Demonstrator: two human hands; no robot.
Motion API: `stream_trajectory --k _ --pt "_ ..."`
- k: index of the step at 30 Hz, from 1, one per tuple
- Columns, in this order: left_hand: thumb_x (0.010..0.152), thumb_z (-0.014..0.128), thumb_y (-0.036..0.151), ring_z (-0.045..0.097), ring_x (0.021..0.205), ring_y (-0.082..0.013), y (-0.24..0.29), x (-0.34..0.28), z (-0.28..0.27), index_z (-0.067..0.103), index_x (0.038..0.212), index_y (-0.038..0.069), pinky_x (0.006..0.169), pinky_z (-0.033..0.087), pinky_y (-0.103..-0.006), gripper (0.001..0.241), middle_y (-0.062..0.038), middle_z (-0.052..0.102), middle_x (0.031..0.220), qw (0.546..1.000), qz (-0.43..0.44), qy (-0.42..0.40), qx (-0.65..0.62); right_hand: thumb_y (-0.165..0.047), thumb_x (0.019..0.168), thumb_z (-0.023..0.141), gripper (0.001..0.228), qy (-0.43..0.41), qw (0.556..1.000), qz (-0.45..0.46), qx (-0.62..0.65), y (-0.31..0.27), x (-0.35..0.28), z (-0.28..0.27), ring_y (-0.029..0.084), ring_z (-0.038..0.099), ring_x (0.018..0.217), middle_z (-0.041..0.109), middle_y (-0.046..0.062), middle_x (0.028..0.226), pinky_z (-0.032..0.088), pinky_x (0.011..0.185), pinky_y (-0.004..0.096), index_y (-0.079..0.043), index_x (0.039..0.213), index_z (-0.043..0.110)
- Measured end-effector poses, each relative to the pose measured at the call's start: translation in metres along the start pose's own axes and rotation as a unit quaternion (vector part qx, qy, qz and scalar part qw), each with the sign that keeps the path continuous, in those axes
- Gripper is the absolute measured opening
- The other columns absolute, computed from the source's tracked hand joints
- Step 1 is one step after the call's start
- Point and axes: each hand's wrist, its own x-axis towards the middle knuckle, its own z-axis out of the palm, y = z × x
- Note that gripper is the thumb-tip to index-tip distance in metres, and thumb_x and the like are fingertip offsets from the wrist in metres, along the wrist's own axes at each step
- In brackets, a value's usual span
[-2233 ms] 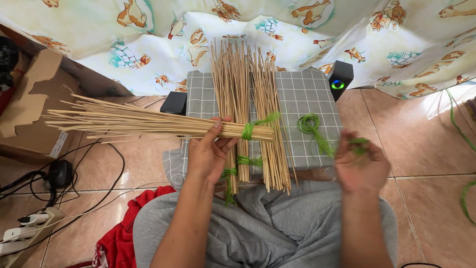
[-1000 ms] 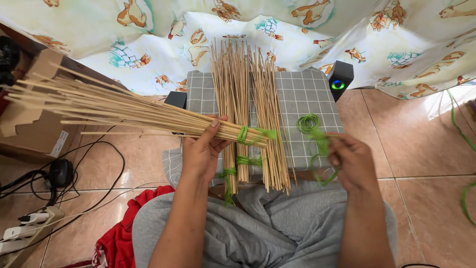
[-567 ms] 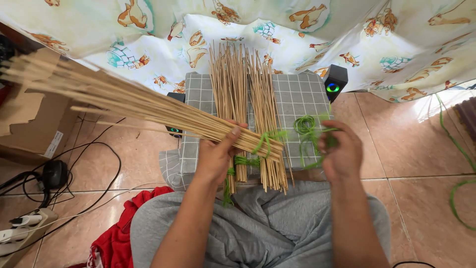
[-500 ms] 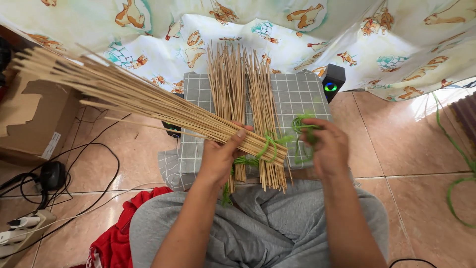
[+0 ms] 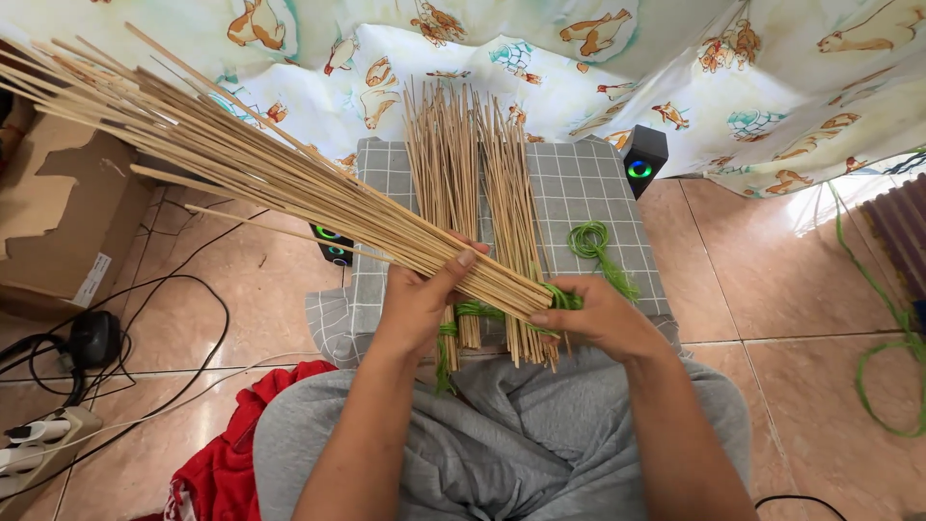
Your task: Bundling and tying long wooden sticks together using green plastic twine.
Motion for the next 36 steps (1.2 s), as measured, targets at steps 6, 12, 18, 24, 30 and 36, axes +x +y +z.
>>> stream_trajectory --k 6,12,18,24,30,36 --pt "0.092 0.075 0.014 0.077 0.084 -0.0261 0.0 0.01 -0.018 0.066 0.113 0.001 0.067 0.068 -0.0399 0.026 -0.018 0.077 0.102 0.999 0.004 0.026 -0.038 0.001 0.077 0.081 0.021 0.145 0.989 0.0 -0.022 0.016 -0.018 -0.045 0.02 0.067 0.055 0.066 0.014 0.068 0.057 0.048 0.033 0.01 0.095 0.075" --pt "0.093 0.074 0.012 0.077 0.08 -0.0282 -0.005 0.013 -0.021 0.063 0.113 0.0 0.065 0.068 -0.0399 0.026 -0.02 0.077 0.104 0.997 -0.004 0.021 -0.069 -0.003 0.092 0.077 0.02 0.309 0.938 -0.142 -0.065 0.027 0.009 -0.104 0.019 0.066 0.062 0.067 0.015 0.082 0.052 0.052 0.026 0.004 0.109 0.07" --pt "0.092 0.074 0.012 0.077 0.077 -0.029 0.001 0.01 -0.015 0.062 0.112 0.0 0.063 0.068 -0.0384 0.026 -0.021 0.077 0.104 0.996 -0.02 0.027 -0.084 -0.006 0.095 0.077 0.02 0.368 0.908 -0.168 -0.111 0.041 0.049 -0.11 0.022 0.07 0.072 0.068 0.015 0.086 0.055 0.06 0.028 0.0 0.113 0.071" --pt "0.092 0.074 0.013 0.077 0.078 -0.0297 -0.003 0.015 -0.02 0.061 0.114 0.0 0.064 0.068 -0.0397 0.028 -0.021 0.076 0.105 0.995 -0.031 0.051 -0.082 -0.039 0.091 0.077 0.052 0.274 0.856 -0.001 -0.439 0.058 0.05 -0.103 0.043 0.065 0.117 0.066 0.022 0.123 0.049 0.101 0.052 -0.006 0.13 0.07" --pt "0.092 0.074 0.013 0.077 0.079 -0.0297 -0.006 0.016 -0.018 0.061 0.114 0.0 0.065 0.068 -0.0399 0.029 -0.021 0.076 0.105 0.995 -0.033 0.066 -0.069 -0.03 0.101 0.066 0.036 0.338 0.826 -0.112 -0.437 0.037 0.028 -0.081 0.041 0.063 0.12 0.063 0.018 0.123 0.046 0.105 0.05 -0.005 0.126 0.071" --pt "0.09 0.076 0.013 0.077 0.08 -0.0319 -0.009 0.017 -0.018 0.062 0.112 -0.002 0.068 0.067 -0.0435 0.03 -0.022 0.076 0.104 0.994 -0.033 0.077 -0.067 0.0 0.103 0.057 0.021 0.416 0.864 -0.22 -0.181 0.059 0.02 -0.094 0.03 0.066 0.113 0.07 0.017 0.113 0.056 0.094 0.041 -0.004 0.119 0.071"
